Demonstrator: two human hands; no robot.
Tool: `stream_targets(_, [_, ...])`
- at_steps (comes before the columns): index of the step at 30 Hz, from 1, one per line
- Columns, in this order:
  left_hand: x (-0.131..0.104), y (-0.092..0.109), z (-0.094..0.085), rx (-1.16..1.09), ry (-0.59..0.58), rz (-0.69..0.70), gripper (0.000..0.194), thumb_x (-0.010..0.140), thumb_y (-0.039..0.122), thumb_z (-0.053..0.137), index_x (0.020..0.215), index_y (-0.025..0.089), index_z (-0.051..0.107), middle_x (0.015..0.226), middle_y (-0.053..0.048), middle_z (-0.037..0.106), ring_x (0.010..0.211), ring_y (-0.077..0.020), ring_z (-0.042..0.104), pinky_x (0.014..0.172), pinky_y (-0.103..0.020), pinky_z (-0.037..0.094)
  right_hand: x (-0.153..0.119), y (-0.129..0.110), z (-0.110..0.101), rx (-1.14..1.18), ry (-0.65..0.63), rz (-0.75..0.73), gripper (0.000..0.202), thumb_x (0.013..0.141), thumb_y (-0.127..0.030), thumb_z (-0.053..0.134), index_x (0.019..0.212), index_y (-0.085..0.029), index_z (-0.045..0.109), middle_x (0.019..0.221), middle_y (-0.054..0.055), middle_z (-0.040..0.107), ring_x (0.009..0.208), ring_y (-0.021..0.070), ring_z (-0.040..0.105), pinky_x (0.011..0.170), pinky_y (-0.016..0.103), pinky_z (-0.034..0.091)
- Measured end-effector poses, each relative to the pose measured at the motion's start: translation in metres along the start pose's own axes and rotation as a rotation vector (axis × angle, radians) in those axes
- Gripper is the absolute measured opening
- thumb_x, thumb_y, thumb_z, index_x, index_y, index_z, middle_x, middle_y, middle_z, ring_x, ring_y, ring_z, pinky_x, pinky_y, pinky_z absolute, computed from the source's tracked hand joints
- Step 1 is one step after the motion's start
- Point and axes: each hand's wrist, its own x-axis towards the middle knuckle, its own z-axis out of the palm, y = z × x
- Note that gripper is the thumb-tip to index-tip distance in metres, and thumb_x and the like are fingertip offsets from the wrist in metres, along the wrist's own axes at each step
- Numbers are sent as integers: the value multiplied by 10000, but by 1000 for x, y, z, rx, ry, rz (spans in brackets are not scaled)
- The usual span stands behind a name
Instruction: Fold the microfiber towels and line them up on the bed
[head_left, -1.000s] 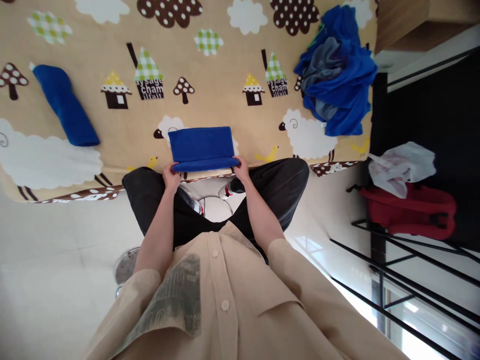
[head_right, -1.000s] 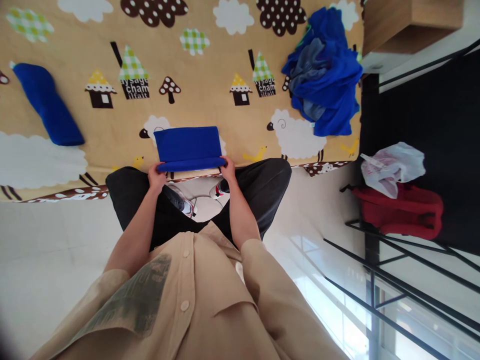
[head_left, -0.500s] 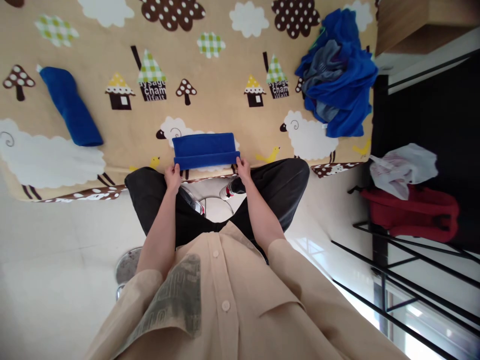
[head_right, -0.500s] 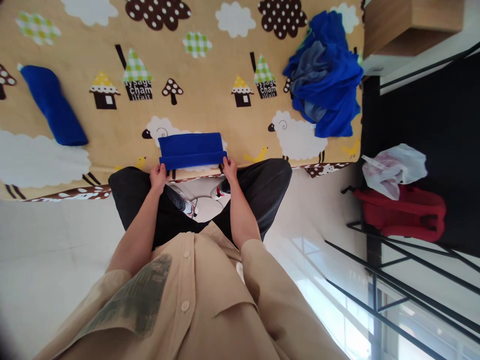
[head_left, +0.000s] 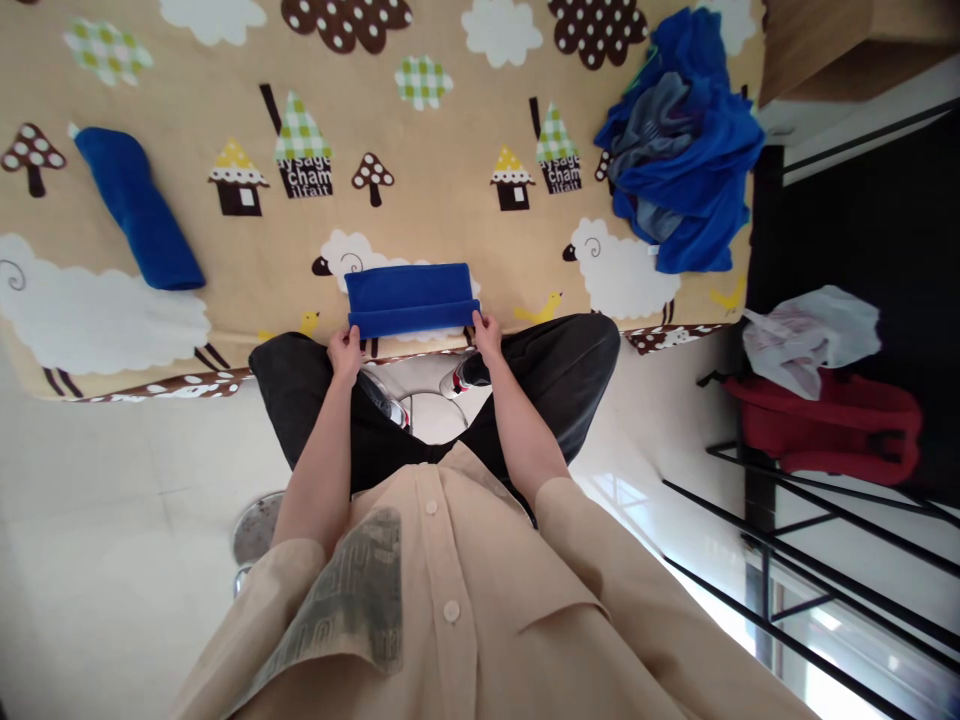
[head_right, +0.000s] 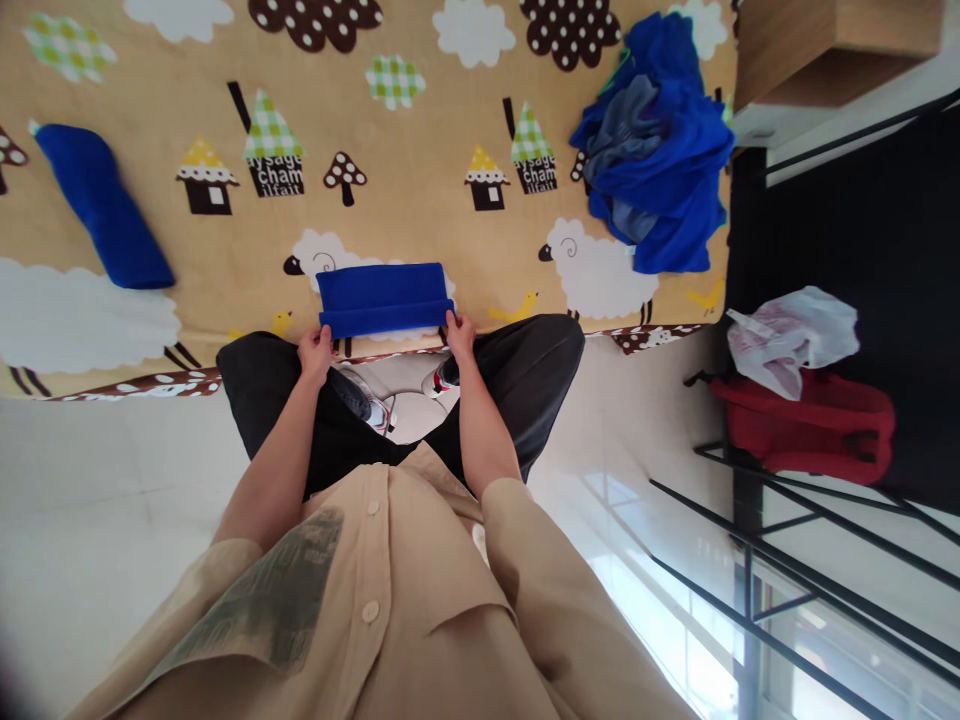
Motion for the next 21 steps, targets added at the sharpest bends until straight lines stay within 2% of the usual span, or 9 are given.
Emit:
stream_targets(6, [0, 0, 2, -25, -6, -7, 346, 951, 439, 587, 1068, 131, 690, 888, -78, 697, 679, -133, 647, 643, -236, 565, -3, -9, 0, 20, 32, 97, 368, 889, -565, 585, 828, -203, 619, 857, 60, 694, 919, 225, 643, 923, 370, 510])
stream_targets(9, [-4, 4, 1, -10, 38, -5, 297, 956, 370, 583, 1131, 137, 635, 930, -82, 692, 762, -157, 667, 722, -273, 585, -4, -13, -1, 37, 64, 115, 328, 868, -522, 621, 834, -196, 609, 865, 60, 695, 885, 213, 634, 929, 369, 507])
stream_targets(11, [-10, 9, -2, 46, 96, 79, 272, 954, 295, 567, 1171, 137, 611, 1017, -111, 687, 906, -199, 686, 864, -331, 584, -5, -16, -2, 50, 120, 117, 278, 869, -472, 618, 836, -197, 587, 873, 57, 686, 859, 202, 630, 912, 354, 510])
stream_targets(14, [-22, 21, -8, 188, 141, 327, 294, 941, 230, 546, 1207, 132, 625, 1226, -178, 635, 1212, -272, 613, 1099, -403, 476, -11, -24, -5, -14, 247, 76, 187, 901, -372, 548, 841, -197, 574, 858, 64, 659, 867, 210, 628, 910, 356, 508])
stream_targets(15, [-26, 26, -10, 226, 115, 415, 316, 943, 225, 534, 1231, 137, 629, 1296, -188, 608, 1291, -286, 569, 1150, -418, 430, -14, -28, -5, -63, 287, 34, 171, 910, -342, 524, 854, -192, 585, 869, 75, 655, 900, 223, 629, 933, 370, 503])
stream_targets(17, [-34, 35, -12, 265, -12, 571, 368, 958, 225, 503, 1299, 161, 625, 1411, -179, 563, 1400, -289, 487, 1221, -440, 343, -22, -38, -6, -170, 299, -109, 175, 921, -302, 502, 922, -180, 628, 957, 110, 664, 1021, 253, 624, 1014, 414, 477])
stream_targets(19, [-40, 41, -12, 271, -165, 681, 428, 967, 225, 482, 1377, 192, 598, 1507, -149, 520, 1482, -277, 403, 1266, -464, 263, -30, -48, -5, -267, 187, -296, 227, 925, -276, 509, 1055, -180, 669, 1150, 139, 666, 1188, 271, 585, 1112, 455, 423])
stream_targets(21, [-41, 43, -9, 293, -261, 731, 502, 958, 223, 483, 1455, 204, 549, 1585, -130, 460, 1544, -268, 309, 1291, -491, 195, -37, -55, -3, -351, 2, -434, 326, 919, -240, 523, 1207, -203, 671, 1359, 125, 618, 1345, 270, 507, 1188, 482, 359])
